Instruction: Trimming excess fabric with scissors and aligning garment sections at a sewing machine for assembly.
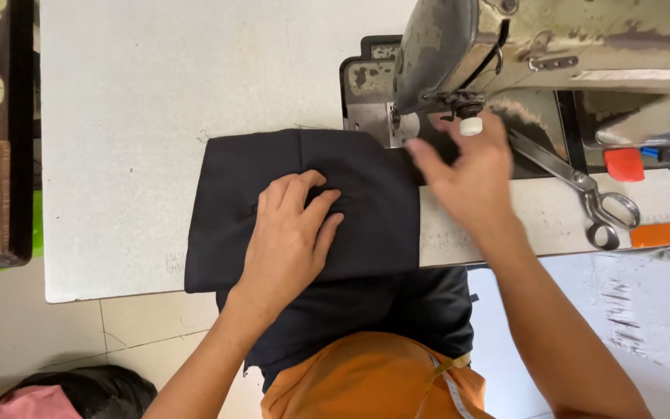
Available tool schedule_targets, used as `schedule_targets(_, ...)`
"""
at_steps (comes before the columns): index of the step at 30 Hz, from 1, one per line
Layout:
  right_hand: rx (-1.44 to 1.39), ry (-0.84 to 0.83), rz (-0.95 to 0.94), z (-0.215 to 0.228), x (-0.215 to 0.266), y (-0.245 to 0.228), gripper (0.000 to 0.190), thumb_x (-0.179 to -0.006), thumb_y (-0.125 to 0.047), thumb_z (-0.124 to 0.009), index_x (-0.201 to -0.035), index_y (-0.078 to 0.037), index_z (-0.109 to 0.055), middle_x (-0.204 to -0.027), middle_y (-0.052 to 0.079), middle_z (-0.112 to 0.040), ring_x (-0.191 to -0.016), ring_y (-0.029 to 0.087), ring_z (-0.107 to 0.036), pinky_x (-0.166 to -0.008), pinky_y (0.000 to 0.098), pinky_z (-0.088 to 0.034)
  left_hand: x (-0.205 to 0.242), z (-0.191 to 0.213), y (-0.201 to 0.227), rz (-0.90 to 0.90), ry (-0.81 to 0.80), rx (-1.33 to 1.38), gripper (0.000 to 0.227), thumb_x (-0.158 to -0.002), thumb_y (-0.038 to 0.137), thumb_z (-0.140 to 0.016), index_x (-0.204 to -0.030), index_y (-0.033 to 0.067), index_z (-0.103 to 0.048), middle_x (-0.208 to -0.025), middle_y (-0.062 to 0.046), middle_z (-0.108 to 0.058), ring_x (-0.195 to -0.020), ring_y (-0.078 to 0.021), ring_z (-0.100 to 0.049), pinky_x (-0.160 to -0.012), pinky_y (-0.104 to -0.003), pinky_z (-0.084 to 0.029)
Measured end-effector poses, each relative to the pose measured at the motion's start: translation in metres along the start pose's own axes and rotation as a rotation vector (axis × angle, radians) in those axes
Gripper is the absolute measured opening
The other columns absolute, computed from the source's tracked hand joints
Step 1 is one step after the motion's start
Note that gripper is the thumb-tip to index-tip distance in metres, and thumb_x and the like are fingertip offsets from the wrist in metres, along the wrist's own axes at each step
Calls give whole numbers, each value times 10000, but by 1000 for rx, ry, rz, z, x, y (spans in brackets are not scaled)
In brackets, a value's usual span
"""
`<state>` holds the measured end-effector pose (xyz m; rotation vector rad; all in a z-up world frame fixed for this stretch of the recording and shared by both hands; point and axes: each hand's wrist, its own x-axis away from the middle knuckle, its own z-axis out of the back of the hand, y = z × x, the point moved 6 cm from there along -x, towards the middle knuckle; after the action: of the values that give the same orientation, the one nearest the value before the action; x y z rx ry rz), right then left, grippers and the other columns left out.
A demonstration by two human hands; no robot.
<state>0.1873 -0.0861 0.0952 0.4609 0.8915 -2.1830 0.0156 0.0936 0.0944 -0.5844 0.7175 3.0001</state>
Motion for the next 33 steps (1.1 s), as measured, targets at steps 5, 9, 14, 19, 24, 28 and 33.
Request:
schedule_targets(5, -121, -15, -3, -34, -8, -2, 140, -918, -112, -872, -1003, -23, -806, -803, 127, -708, -821, 328, -710, -786, 394, -580, 0, 0, -3, 11, 18, 27, 224, -996, 167, -673, -1157, 17, -715, -1235, -134, -587, -1207, -326, -508, -964, -431, -406)
schedule_targets(9, -148, -43, 165, -27, -9, 0, 60, -959, -81, -790, -962, -135, -817, -886, 6, -776, -909, 237, -741, -855, 330, -568, -6, -1, -3, 23, 14, 39, 222, -979, 150, -692, -1149, 10, -722, -1232, -145, -602, -1203, -340, -516, -972, -451, -413)
schedule_targets(14, 98, -52, 130, -41, -23, 42, 127, -895, -121, -808, -811, -67, -730, -750, 114, -687, -728, 345, -699, -711, 441, -550, -19, -4, -9, 6, 13, 19, 215, -980, 165, -691, -1142, 27, -723, -1204, -132, -591, -1185, -334, -513, -965, -448, -407)
schedule_targets(19, 505, 6, 211, 5, -7, -1, 265, -795, -129, -882, -759, 2, -654, -754, 155, -548, -765, 366, -617, -749, 450, -482, -25, -9, -12, 34, 18, -13, 198, -967, 181, -713, -1106, 40, -727, -1139, -105, -588, -1147, -308, -523, -949, -429, -406)
schedule_targets(24, -63, -252, 264, -5, 60, -113, 425, -917, -210, -728, -1300, -33, -673, -1298, 206, -619, -1236, 400, -576, -1075, 515, -405, -40, -15, -16, 191, -226, -33, 152, -872, 200, -770, -983, 111, -717, -869, -24, -604, -916, -243, -582, -912, -426, -379)
schedule_targets(28, -38, -282, 226, -22, 75, -102, 372, -990, -242, -646, -1314, -61, -671, -1359, 170, -588, -1329, 371, -510, -1141, 540, -321, -55, -23, -26, 251, -376, -28, 151, -948, 284, -690, -913, 154, -760, -755, 18, -649, -821, -209, -629, -892, -424, -372)
schedule_targets(33, -86, -247, 356, -18, 89, -128, 602, -920, -474, -722, -1374, -92, -622, -1402, 161, -567, -1344, 368, -498, -1172, 595, -265, -58, -39, -31, 143, -280, -158, 77, -871, 231, -722, -837, 164, -739, -695, 30, -612, -749, -223, -615, -839, -427, -380)
